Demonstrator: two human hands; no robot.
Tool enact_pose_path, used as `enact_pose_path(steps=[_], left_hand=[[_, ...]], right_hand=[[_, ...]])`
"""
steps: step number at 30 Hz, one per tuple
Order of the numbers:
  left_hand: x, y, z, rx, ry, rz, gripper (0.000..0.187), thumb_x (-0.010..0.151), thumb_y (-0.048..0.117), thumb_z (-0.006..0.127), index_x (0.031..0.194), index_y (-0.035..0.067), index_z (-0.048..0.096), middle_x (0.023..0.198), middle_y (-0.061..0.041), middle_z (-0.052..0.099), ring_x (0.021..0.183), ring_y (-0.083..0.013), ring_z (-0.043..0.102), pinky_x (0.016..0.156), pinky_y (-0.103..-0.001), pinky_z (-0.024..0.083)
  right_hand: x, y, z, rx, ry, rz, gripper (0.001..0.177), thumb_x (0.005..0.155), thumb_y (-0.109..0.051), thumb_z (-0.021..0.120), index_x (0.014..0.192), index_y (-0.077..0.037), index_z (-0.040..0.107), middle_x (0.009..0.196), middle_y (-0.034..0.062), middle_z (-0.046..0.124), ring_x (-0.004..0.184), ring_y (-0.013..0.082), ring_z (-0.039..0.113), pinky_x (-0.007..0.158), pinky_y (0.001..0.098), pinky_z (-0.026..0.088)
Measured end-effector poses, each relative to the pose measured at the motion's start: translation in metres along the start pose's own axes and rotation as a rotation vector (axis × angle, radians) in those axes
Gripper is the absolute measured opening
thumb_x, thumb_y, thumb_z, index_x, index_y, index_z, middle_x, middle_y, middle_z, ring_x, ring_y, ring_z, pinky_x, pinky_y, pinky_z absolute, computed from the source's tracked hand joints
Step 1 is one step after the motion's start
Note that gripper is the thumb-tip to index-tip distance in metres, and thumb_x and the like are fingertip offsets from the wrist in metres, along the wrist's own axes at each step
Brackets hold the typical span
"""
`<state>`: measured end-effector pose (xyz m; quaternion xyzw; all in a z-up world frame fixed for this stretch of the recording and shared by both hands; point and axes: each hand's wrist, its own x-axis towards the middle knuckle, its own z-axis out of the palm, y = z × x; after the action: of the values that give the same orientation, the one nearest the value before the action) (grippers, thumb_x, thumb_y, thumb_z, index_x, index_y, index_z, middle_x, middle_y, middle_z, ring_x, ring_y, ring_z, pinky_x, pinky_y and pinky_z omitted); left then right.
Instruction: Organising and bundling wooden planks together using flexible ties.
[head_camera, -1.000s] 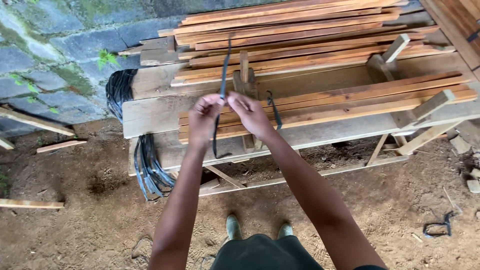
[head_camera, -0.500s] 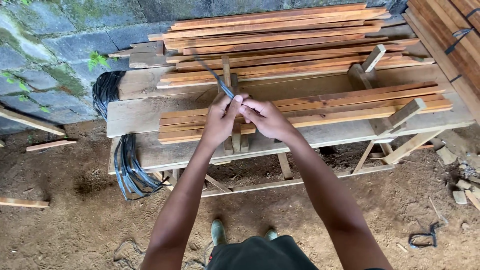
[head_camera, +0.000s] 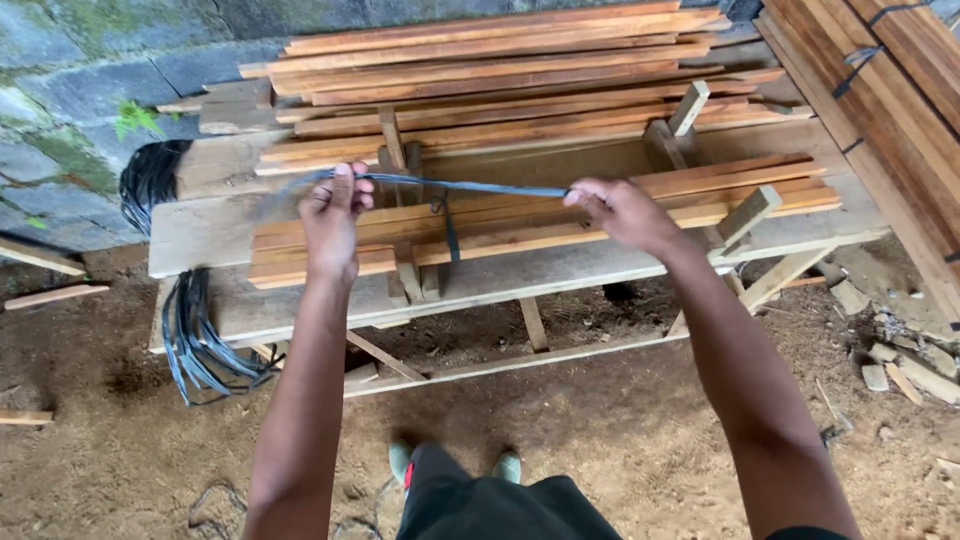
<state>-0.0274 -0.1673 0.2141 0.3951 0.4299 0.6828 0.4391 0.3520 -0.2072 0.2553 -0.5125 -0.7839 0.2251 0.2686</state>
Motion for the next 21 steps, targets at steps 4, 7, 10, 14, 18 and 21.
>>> enact_pose_path(steps=[4, 7, 10, 14, 18, 21], left_hand=[[-0.003, -0.004, 0.001, 0.036, 0.042, 0.005, 0.031, 0.108, 0.031, 0.057, 0.108, 0.004, 0.073, 0.081, -0.003, 0.073, 0.067, -0.0035, 0.069, 0.071, -0.016, 0.060], [0.004, -0.013, 0.010, 0.054, 0.060, 0.024, 0.030, 0.109, 0.030, 0.058, 0.107, 0.004, 0.073, 0.080, -0.003, 0.073, 0.067, -0.0041, 0.067, 0.071, -0.016, 0.059], [0.016, -0.017, 0.017, 0.029, 0.081, 0.031, 0.029, 0.109, 0.028, 0.057, 0.106, 0.004, 0.073, 0.080, -0.003, 0.073, 0.066, -0.0033, 0.067, 0.070, -0.015, 0.060], [0.045, -0.032, 0.049, 0.002, 0.021, 0.090, 0.026, 0.108, 0.026, 0.060, 0.109, 0.004, 0.073, 0.081, -0.003, 0.072, 0.067, -0.0046, 0.066, 0.071, -0.016, 0.059], [0.060, -0.048, 0.112, 0.025, -0.087, 0.173, 0.020, 0.108, 0.018, 0.058, 0.109, 0.004, 0.072, 0.084, -0.005, 0.073, 0.072, -0.0069, 0.066, 0.074, -0.019, 0.059], [0.071, -0.089, 0.163, 0.024, -0.232, 0.197, 0.019, 0.108, 0.015, 0.059, 0.116, 0.002, 0.071, 0.095, -0.013, 0.074, 0.084, -0.0172, 0.069, 0.084, -0.031, 0.061]], right_hand=[[-0.014, 0.016, -0.026, -0.105, 0.016, 0.025, 0.017, 0.108, -0.019, 0.059, 0.111, -0.007, 0.071, 0.097, 0.0215, 0.076, 0.093, 0.0481, 0.070, 0.087, 0.0557, 0.052], [-0.017, 0.043, -0.036, -0.137, 0.038, 0.016, 0.016, 0.108, -0.020, 0.060, 0.110, -0.010, 0.072, 0.097, 0.0188, 0.075, 0.094, 0.0438, 0.071, 0.088, 0.0533, 0.053], [-0.012, 0.054, -0.047, -0.148, 0.055, 0.020, 0.014, 0.106, -0.015, 0.061, 0.110, -0.007, 0.072, 0.097, 0.0224, 0.074, 0.096, 0.0473, 0.069, 0.091, 0.0555, 0.052], [0.008, 0.122, -0.062, -0.286, 0.092, 0.120, 0.014, 0.104, -0.014, 0.063, 0.113, -0.009, 0.073, 0.104, 0.0205, 0.075, 0.101, 0.0460, 0.070, 0.091, 0.0575, 0.053], [0.057, 0.178, -0.055, -0.412, 0.116, 0.233, 0.045, 0.090, -0.020, 0.074, 0.133, -0.026, 0.063, 0.123, 0.0075, 0.074, 0.122, 0.0306, 0.066, 0.107, 0.0470, 0.050], [0.104, 0.152, -0.052, -0.354, 0.189, -0.091, 0.079, 0.080, -0.024, 0.086, 0.149, -0.020, 0.048, 0.134, 0.0135, 0.065, 0.124, 0.0380, 0.063, 0.106, 0.0531, 0.047]])
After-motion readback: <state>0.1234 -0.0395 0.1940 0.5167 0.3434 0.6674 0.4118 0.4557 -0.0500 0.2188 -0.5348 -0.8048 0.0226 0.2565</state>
